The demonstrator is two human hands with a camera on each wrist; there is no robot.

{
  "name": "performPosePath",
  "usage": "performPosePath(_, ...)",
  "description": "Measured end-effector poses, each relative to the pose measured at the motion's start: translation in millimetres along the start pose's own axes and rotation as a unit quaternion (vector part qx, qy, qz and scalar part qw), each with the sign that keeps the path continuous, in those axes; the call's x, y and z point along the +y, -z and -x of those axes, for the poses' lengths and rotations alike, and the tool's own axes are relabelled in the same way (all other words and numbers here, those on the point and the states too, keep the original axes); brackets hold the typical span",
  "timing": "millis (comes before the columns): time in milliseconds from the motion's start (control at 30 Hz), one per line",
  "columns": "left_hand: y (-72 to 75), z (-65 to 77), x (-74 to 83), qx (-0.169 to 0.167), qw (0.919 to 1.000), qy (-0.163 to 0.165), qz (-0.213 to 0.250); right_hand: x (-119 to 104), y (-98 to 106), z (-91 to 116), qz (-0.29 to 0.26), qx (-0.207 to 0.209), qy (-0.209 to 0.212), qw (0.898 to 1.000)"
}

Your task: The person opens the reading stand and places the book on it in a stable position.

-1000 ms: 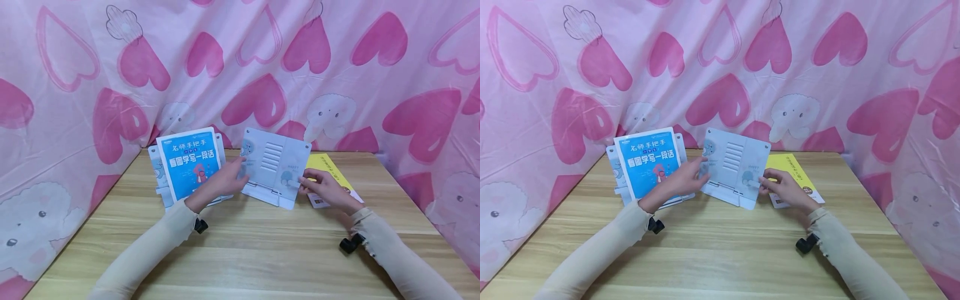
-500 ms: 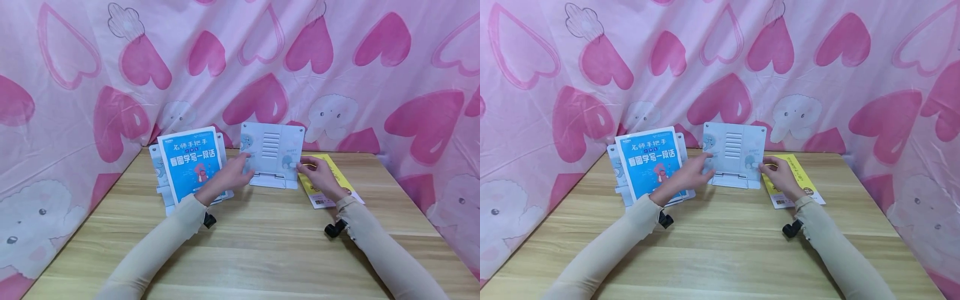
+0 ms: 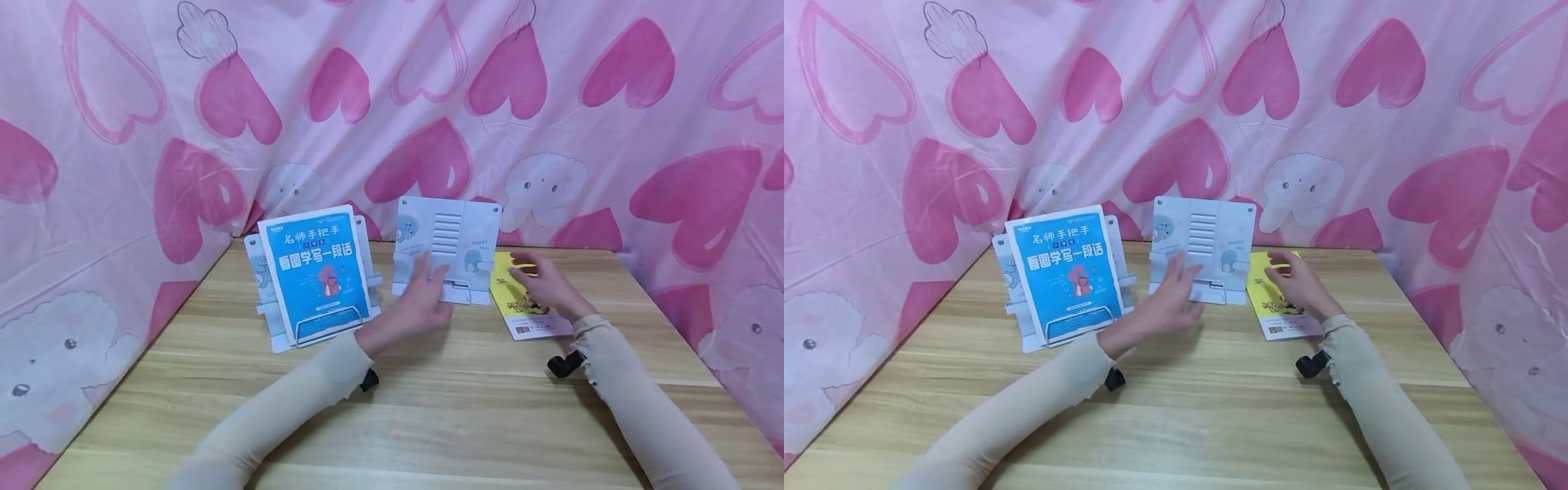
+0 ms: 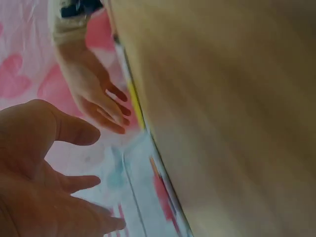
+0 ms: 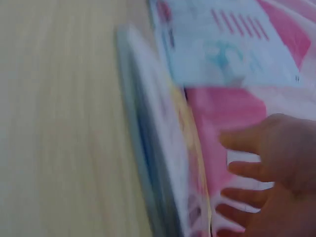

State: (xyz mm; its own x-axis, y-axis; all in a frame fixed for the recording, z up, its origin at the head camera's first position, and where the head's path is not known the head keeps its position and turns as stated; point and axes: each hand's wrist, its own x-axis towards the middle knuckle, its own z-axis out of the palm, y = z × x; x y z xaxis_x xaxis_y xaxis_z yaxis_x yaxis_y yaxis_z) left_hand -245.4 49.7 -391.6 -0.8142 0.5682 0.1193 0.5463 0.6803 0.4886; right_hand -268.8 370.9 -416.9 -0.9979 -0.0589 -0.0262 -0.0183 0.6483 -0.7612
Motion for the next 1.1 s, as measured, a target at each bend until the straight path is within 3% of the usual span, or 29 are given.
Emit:
performPosePath(100,-17.4,-6.6,16.2,-0.028,0.9988,-0.04,-0.005,14,11,2,0.119,-0.014,-0.025,0.992)
performPosePath(233,-33.9,-20.3,33.2,-0.069,0.9959,-0.057,0.013,27,17,5,0.19,-0.03,-0.049,0.98)
performPosePath(400,-45.4,-35.0,49.8,-0.087,0.9944,-0.051,0.033,18,21,15,0.208,-0.025,-0.101,0.972)
performPosePath(533,-47.6,-35.1,58.3,-0.087,0.995,-0.042,0.025,4,23,23,0.218,-0.033,-0.135,0.966)
performPosePath(700,-47.2,-30.4,55.8,-0.134,0.9896,-0.013,0.052,-7,25,28,0.242,-0.05,-0.161,0.955)
performPosePath(833,-51.1,-31.4,52.0,-0.156,0.9846,-0.026,0.075,-10,24,31,0.253,-0.049,-0.169,0.951)
performPosePath(1000,-56.9,-30.4,55.3,-0.162,0.9786,-0.012,0.126,-9,23,36,0.244,-0.042,-0.189,0.95)
performPosePath(1100,-58.2,-27.8,59.9,-0.152,0.9679,0.022,0.199,-9,24,38,0.242,-0.038,-0.199,0.949)
